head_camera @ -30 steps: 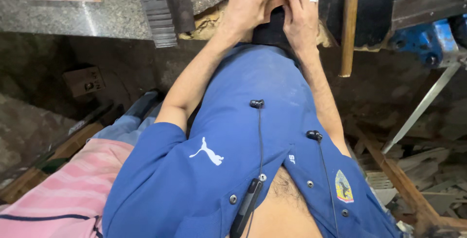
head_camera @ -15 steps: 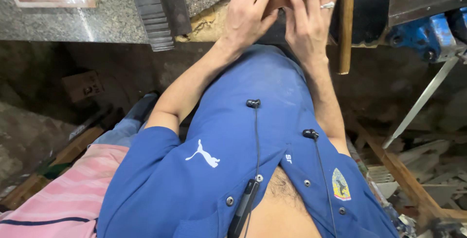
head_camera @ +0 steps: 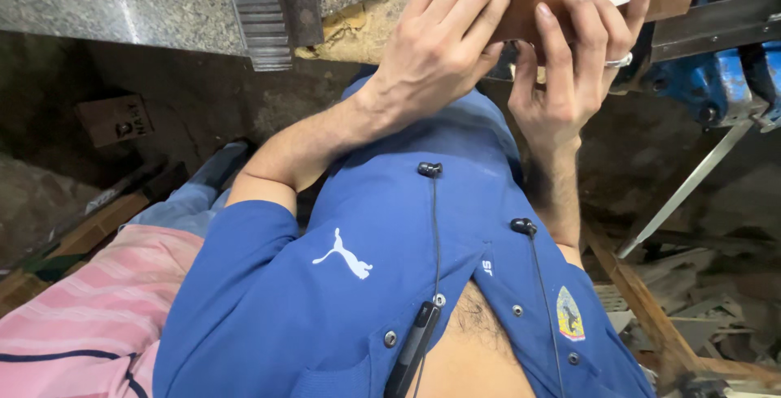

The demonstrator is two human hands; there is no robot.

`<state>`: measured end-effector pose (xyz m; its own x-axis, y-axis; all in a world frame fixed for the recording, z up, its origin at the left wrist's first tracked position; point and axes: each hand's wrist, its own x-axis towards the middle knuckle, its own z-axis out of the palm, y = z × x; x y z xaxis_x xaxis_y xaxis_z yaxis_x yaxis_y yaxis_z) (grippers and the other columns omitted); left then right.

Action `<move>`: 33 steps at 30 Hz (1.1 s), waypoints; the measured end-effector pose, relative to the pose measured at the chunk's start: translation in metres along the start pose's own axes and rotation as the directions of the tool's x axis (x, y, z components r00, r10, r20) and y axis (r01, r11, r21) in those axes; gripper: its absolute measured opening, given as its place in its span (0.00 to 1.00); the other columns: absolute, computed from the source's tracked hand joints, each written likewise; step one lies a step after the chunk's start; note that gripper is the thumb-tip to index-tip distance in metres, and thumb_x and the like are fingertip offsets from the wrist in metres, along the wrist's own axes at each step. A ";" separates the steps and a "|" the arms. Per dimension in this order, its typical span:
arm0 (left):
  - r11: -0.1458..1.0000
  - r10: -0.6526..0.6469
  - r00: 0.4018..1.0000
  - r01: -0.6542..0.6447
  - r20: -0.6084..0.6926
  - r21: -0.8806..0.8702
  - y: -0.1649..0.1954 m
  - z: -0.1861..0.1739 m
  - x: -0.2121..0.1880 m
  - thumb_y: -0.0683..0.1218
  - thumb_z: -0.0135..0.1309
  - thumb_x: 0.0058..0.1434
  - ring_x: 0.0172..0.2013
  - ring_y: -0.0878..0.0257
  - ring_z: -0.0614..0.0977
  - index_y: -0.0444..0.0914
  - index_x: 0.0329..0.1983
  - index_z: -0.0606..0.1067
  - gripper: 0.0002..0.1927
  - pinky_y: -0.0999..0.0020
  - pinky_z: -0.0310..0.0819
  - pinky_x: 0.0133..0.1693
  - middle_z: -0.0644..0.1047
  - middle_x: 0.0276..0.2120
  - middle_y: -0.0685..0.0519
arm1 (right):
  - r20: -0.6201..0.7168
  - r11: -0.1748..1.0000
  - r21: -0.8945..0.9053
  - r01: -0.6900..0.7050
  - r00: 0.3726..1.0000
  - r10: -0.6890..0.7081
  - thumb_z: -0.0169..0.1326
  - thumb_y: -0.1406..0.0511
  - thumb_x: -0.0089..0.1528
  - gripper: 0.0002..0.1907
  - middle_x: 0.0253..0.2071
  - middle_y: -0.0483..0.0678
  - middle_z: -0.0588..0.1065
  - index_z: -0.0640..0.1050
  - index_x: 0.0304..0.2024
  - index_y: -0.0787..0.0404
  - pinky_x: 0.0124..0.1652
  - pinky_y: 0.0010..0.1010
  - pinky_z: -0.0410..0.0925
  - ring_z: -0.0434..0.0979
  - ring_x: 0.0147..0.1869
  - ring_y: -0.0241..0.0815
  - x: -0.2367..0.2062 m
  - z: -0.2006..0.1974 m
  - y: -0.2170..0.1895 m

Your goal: The person cuts small wooden craft cutouts with a coping-saw frame clamped at the workbench, then files and rubs the cut edges by hand and turns the pieces over to check them, setting finished pieces on the bench.

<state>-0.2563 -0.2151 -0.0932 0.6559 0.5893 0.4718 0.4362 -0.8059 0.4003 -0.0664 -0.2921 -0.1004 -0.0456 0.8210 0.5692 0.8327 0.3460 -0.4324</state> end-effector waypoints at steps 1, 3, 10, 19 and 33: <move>1.000 0.005 1.000 -0.005 0.012 0.005 0.001 -0.002 0.001 0.42 0.63 0.57 0.50 0.52 0.74 0.26 0.57 0.72 0.26 0.56 0.68 0.58 0.71 0.51 0.46 | -0.006 1.000 0.009 -0.010 1.000 0.010 0.66 0.72 0.69 0.15 0.61 0.57 0.74 0.80 0.57 0.69 0.75 0.68 0.47 0.70 0.67 0.58 -0.001 -0.001 -0.001; 1.000 0.017 1.000 -0.017 0.023 0.013 0.003 -0.006 0.003 0.42 0.62 0.56 0.50 0.52 0.74 0.25 0.57 0.72 0.26 0.56 0.68 0.58 0.71 0.50 0.46 | -0.005 1.000 0.001 -0.020 1.000 0.020 0.65 0.72 0.69 0.15 0.61 0.57 0.73 0.80 0.57 0.68 0.75 0.68 0.47 0.69 0.68 0.58 -0.002 -0.002 -0.003; 0.996 0.081 0.997 -0.081 0.005 0.035 0.006 -0.014 0.008 0.40 0.60 0.56 0.52 0.52 0.73 0.24 0.55 0.71 0.25 0.57 0.67 0.59 0.72 0.51 0.45 | -0.011 0.999 0.001 -0.040 0.999 0.040 0.64 0.72 0.69 0.15 0.61 0.57 0.73 0.80 0.58 0.68 0.75 0.69 0.47 0.68 0.68 0.58 -0.003 -0.004 -0.005; 0.997 0.078 0.996 -0.079 0.040 0.023 0.003 -0.014 0.008 0.41 0.60 0.56 0.52 0.53 0.74 0.23 0.55 0.72 0.25 0.56 0.67 0.59 0.72 0.50 0.45 | 0.021 0.998 -0.015 -0.065 0.998 0.065 0.64 0.71 0.70 0.15 0.61 0.56 0.72 0.81 0.58 0.66 0.76 0.68 0.48 0.68 0.68 0.57 -0.004 -0.008 -0.006; 0.995 0.097 0.995 -0.096 0.034 -0.027 0.001 -0.015 0.004 0.41 0.61 0.56 0.49 0.54 0.73 0.25 0.55 0.72 0.24 0.59 0.67 0.55 0.72 0.48 0.47 | 0.035 0.996 -0.079 -0.030 0.999 0.033 0.65 0.64 0.71 0.16 0.61 0.54 0.73 0.81 0.59 0.63 0.75 0.64 0.45 0.68 0.68 0.54 -0.016 -0.007 -0.001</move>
<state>-0.2626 -0.2128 -0.0794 0.7158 0.5060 0.4813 0.3545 -0.8571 0.3738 -0.0624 -0.3082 -0.1043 -0.0376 0.8473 0.5297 0.8747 0.2842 -0.3925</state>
